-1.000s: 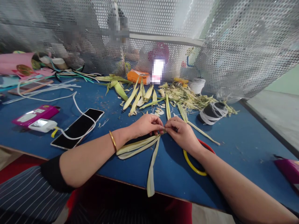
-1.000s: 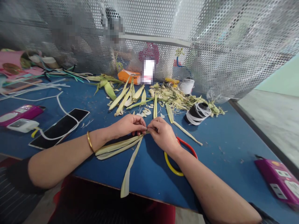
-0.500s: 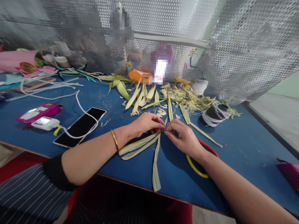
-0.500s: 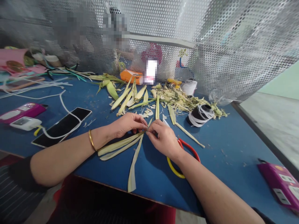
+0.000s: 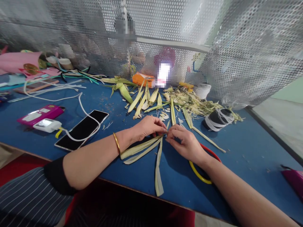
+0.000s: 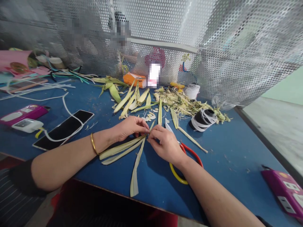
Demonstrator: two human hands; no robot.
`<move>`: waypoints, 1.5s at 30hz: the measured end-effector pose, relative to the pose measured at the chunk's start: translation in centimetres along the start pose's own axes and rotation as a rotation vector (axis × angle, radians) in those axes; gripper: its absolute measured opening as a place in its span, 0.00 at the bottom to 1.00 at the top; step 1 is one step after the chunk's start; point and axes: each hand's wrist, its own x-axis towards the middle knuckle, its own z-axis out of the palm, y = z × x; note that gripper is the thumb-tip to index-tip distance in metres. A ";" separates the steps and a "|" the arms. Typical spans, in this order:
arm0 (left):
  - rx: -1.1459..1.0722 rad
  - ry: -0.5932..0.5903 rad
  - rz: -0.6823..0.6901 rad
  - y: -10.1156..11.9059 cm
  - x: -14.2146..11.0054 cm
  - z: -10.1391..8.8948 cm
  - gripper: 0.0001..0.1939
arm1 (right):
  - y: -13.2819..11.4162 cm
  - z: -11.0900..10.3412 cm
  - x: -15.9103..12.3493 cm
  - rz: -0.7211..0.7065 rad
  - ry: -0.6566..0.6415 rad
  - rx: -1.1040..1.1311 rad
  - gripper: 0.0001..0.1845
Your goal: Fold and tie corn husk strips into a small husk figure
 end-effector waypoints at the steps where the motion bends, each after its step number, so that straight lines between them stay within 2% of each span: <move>1: 0.001 -0.002 0.003 0.0 0.0 0.0 0.06 | 0.0 0.0 0.0 0.006 0.002 0.008 0.09; 3: -0.001 -0.009 0.007 0.0 0.0 -0.1 0.06 | 0.1 0.0 0.0 0.052 0.035 0.036 0.09; 6: -0.004 -0.020 0.013 -0.1 0.1 -0.2 0.07 | 0.8 0.2 0.1 0.224 0.147 0.180 0.04; 9: 0.042 -0.041 0.049 -0.1 0.2 -0.3 0.07 | 1.6 0.5 0.3 0.334 0.134 0.358 0.13; 14: 0.205 -0.052 0.154 -0.3 0.4 -0.4 0.03 | 1.9 0.8 0.2 0.297 0.041 0.289 0.13; 19: 0.536 0.053 0.387 -0.4 0.1 -0.2 0.06 | 1.7 0.8 0.1 0.280 0.039 0.230 0.12; 24: 0.826 0.186 0.499 -0.5 -0.2 0.3 0.07 | 1.4 0.7 0.2 0.282 0.039 0.244 0.13; 27: 0.948 0.190 0.567 -0.8 -0.1 0.5 0.06 | 1.2 0.6 0.2 0.289 0.038 0.242 0.08; 31: 0.966 0.228 0.630 -1.1 -0.2 0.7 0.05 | 1.4 0.8 0.3 0.359 0.108 0.317 0.09; 34: 0.957 0.253 0.655 -1.0 -0.3 0.8 0.04 | 1.9 0.8 0.4 0.403 0.114 0.374 0.10; 39: 0.936 0.272 0.746 -1.1 -0.4 1.0 0.04 | 2.0 0.7 0.6 0.373 0.103 0.307 0.09; 45: 0.844 0.313 0.883 -1.5 -0.1 1.1 0.04 | 1.7 0.5 0.6 0.435 0.144 0.296 0.10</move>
